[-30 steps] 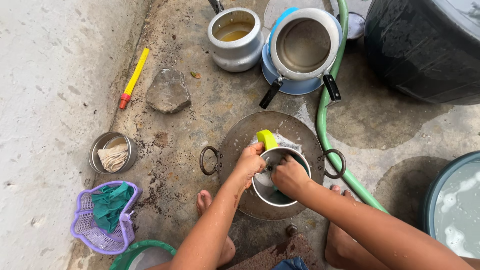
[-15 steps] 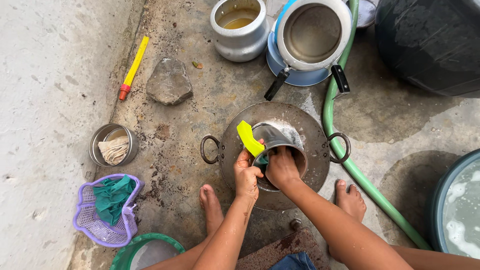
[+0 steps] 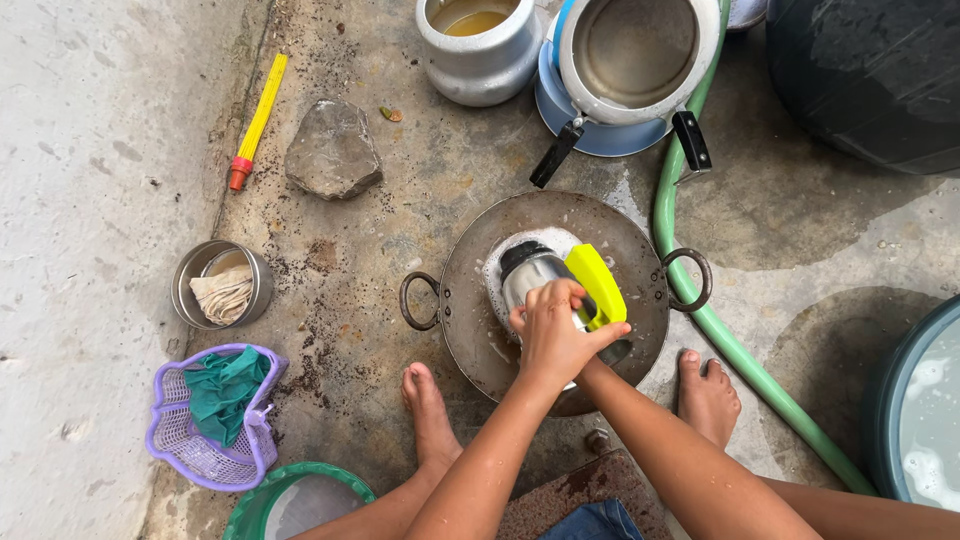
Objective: The person washes various kitchen items including a grater, a cloth, a pressure cooker lid, a plate, and a blender jar by hand in a soapy basin and rinses them in a large bucket of water.
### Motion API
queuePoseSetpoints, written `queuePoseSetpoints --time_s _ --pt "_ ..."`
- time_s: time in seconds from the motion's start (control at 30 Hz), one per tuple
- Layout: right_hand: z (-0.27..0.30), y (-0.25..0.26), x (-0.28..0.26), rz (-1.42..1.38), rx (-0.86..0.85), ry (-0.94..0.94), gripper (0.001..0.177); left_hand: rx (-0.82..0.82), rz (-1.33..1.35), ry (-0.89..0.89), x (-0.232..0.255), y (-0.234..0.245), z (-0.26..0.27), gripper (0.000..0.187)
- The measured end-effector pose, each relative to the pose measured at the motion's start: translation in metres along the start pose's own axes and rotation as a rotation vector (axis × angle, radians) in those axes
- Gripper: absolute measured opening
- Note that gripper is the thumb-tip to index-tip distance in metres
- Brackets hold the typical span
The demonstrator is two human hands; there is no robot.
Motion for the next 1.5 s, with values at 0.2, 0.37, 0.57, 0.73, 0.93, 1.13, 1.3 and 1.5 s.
queuePoseSetpoints --time_s 0.2,0.37,0.57,0.73,0.93,1.13,1.3,1.5 --pt "0.047 0.013 0.044 -1.215 0.395 -0.153 0.058 0.63 -0.431 -0.662 0.038 0.047 0.003 0.056" --pt "0.051 -0.009 0.063 -0.961 -0.341 -0.245 0.045 0.214 -0.375 -0.91 0.018 0.037 -0.032 0.035" --pt "0.029 0.043 0.073 -0.588 -0.337 -0.004 0.032 0.019 -0.222 -0.509 -0.043 0.066 -0.036 0.041" --pt "0.002 0.073 0.036 -1.005 -0.391 -0.204 0.031 0.139 -0.117 -0.484 -0.05 0.074 -0.021 0.03" --pt "-0.02 0.056 0.039 -1.457 -0.274 -0.563 0.031 0.384 0.074 -0.519 -0.059 0.087 -0.017 0.021" --pt "-0.016 0.084 0.057 -1.698 -0.117 -0.664 0.034 0.316 0.159 -0.45 -0.094 0.092 -0.032 0.026" --pt "0.01 0.091 0.082 -0.807 -0.691 0.074 0.043 0.152 0.049 -0.5 -0.092 0.08 -0.042 0.03" --pt "-0.023 0.065 0.073 -0.495 -0.17 0.053 0.034 0.225 0.17 -0.567 -0.086 0.093 -0.043 0.026"
Point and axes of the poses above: each hand's wrist, its own z-axis away from the middle knuckle, its own y-axis out of the back of the hand, x = y × z, the point moved 6 cm from there along -z, towards the middle knuckle, and after that the axes turned 15 degrees about -z, right-handed, at the moved point
